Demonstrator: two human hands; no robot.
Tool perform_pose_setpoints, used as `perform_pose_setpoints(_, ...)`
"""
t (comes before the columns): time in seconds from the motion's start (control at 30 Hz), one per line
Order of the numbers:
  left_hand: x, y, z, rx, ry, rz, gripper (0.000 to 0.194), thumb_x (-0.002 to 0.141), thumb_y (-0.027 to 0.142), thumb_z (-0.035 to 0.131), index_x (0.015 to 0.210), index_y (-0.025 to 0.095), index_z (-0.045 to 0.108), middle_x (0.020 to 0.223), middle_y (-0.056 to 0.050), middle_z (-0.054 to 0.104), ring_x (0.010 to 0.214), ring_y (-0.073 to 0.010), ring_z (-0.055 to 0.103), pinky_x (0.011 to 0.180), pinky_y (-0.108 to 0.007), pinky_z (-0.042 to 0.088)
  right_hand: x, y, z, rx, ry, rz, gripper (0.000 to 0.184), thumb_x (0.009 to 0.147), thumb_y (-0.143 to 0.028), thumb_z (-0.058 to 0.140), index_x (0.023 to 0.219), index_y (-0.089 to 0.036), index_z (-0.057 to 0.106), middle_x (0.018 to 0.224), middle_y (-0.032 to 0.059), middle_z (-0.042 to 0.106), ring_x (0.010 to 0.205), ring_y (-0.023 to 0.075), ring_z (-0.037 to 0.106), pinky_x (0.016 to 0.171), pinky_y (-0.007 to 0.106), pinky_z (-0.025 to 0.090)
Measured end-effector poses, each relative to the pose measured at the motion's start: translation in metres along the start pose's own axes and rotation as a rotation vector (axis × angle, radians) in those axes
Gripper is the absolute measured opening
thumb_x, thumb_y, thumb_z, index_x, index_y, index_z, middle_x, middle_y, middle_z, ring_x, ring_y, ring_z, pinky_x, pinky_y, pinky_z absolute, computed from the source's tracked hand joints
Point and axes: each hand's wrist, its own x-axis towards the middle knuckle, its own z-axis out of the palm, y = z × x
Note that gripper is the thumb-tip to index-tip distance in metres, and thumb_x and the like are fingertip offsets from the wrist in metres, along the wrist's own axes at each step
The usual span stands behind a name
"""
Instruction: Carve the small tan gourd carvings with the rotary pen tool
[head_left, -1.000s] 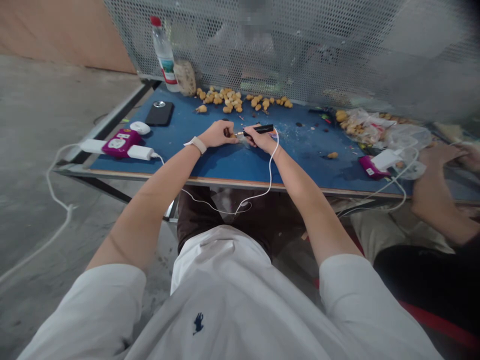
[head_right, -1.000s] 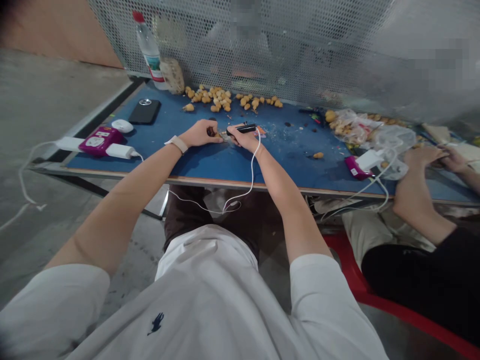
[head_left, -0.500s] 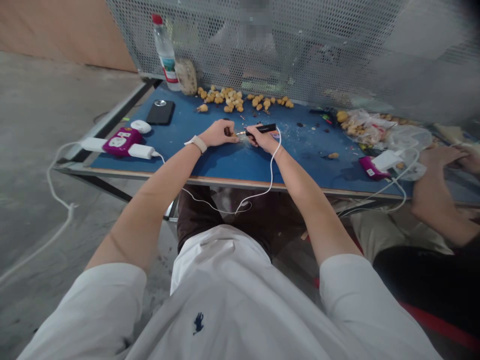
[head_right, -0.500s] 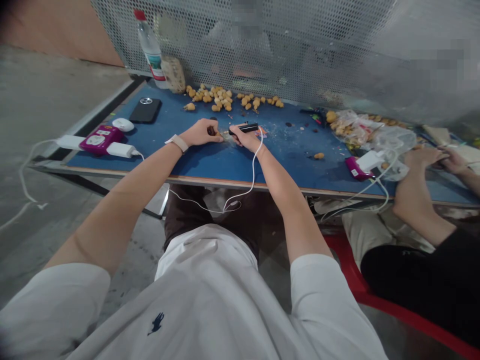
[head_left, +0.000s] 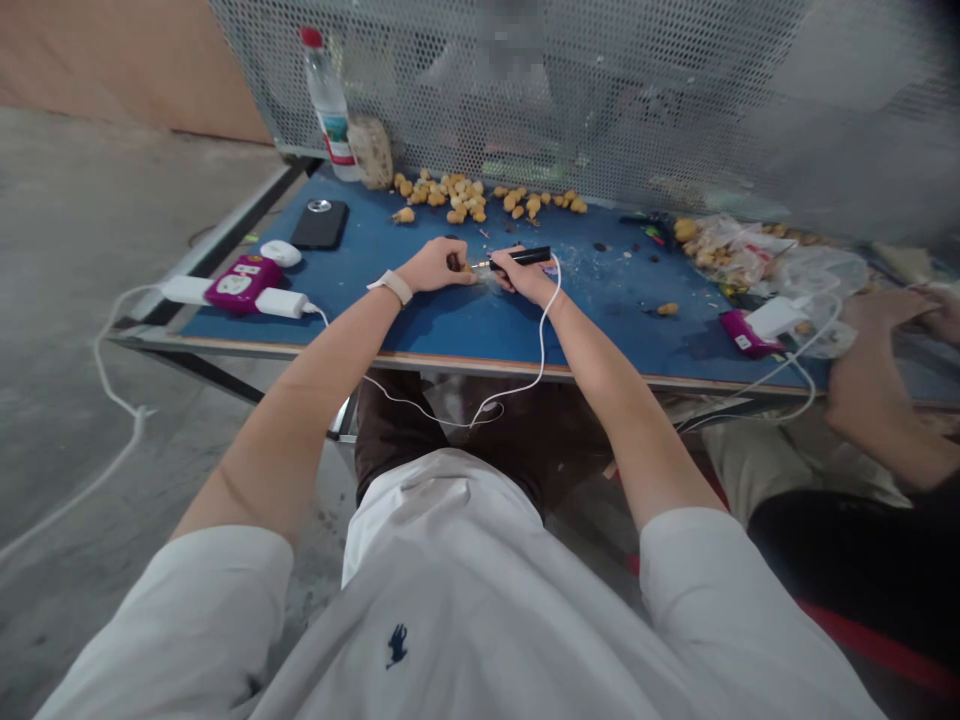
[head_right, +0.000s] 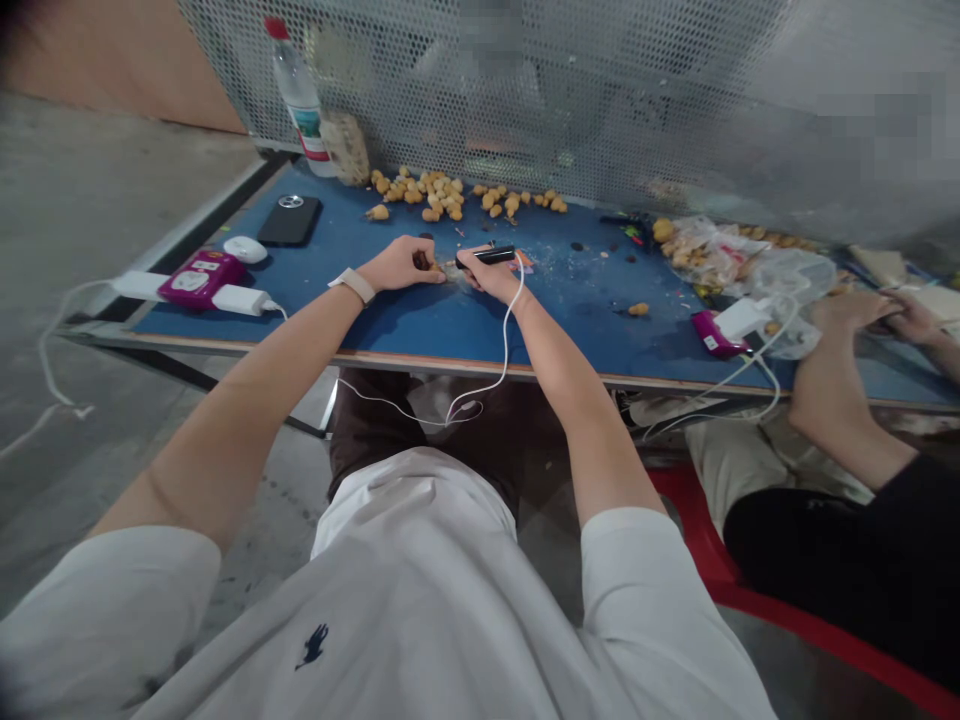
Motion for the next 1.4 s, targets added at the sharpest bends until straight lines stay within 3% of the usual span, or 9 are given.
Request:
perform_pose_setpoints(0.2,-0.001,0.004,0.0,0.001,0.009,0.013,0.064,0.082,0.061,0.113,0.077,0.026,0.06,0.078,-0.002,0.071,0.073,-0.0186,0.055,0.072,-0.036,0.047,0.001,-0.001,0.001,-0.004,0.01,0.007,0.076,0.118,-0.086,0.079,0.076,-0.033,0.046,0.056,-0.0065,0.045,0.05,0.0137,0.041,0.047,0.027,0.035)
perform_pose_setpoints(0.4,-0.003,0.005,-0.001,0.013,-0.003,0.005,0.066,0.086,0.064,0.114,0.078,0.026,0.059,0.077,-0.001,0.069,0.073,-0.0191,0.057,0.075,-0.037,0.052,0.001,-0.001,0.0,-0.006,-0.002,-0.015,0.08,0.115,-0.094,0.078,0.073,-0.033,0.047,0.056,-0.0051,0.049,0.05,0.0133,0.042,0.048,0.029,0.036)
perform_pose_setpoints(0.9,-0.002,0.0,-0.001,0.066,0.012,0.034,0.059,0.088,0.056,0.11,0.079,0.026,0.06,0.081,-0.001,0.069,0.077,-0.0213,0.059,0.082,-0.041,0.053,-0.002,-0.001,-0.002,-0.018,-0.027,-0.022,0.078,0.118,-0.093,0.076,0.077,-0.032,0.048,0.057,-0.0056,0.049,0.052,0.0133,0.042,0.049,0.029,0.038)
perform_pose_setpoints(1.13,-0.003,-0.001,-0.001,0.076,0.052,0.046,0.058,0.09,0.057,0.108,0.08,0.026,0.06,0.077,0.001,0.066,0.075,-0.0203,0.058,0.078,-0.038,0.052,-0.002,-0.005,0.001,0.009,0.013,0.013,0.083,0.113,-0.096,0.082,0.075,-0.032,0.046,0.055,-0.0067,0.046,0.05,0.0132,0.041,0.048,0.028,0.038)
perform_pose_setpoints(1.4,-0.001,-0.01,0.004,0.028,0.093,0.071,0.059,0.089,0.058,0.111,0.081,0.026,0.062,0.08,-0.002,0.074,0.073,-0.0194,0.062,0.073,-0.037,0.051,0.0,-0.001,0.002,0.054,0.034,0.0,0.083,0.11,-0.099,0.083,0.074,-0.031,0.05,0.057,-0.0069,0.047,0.05,0.0114,0.04,0.047,0.026,0.037)
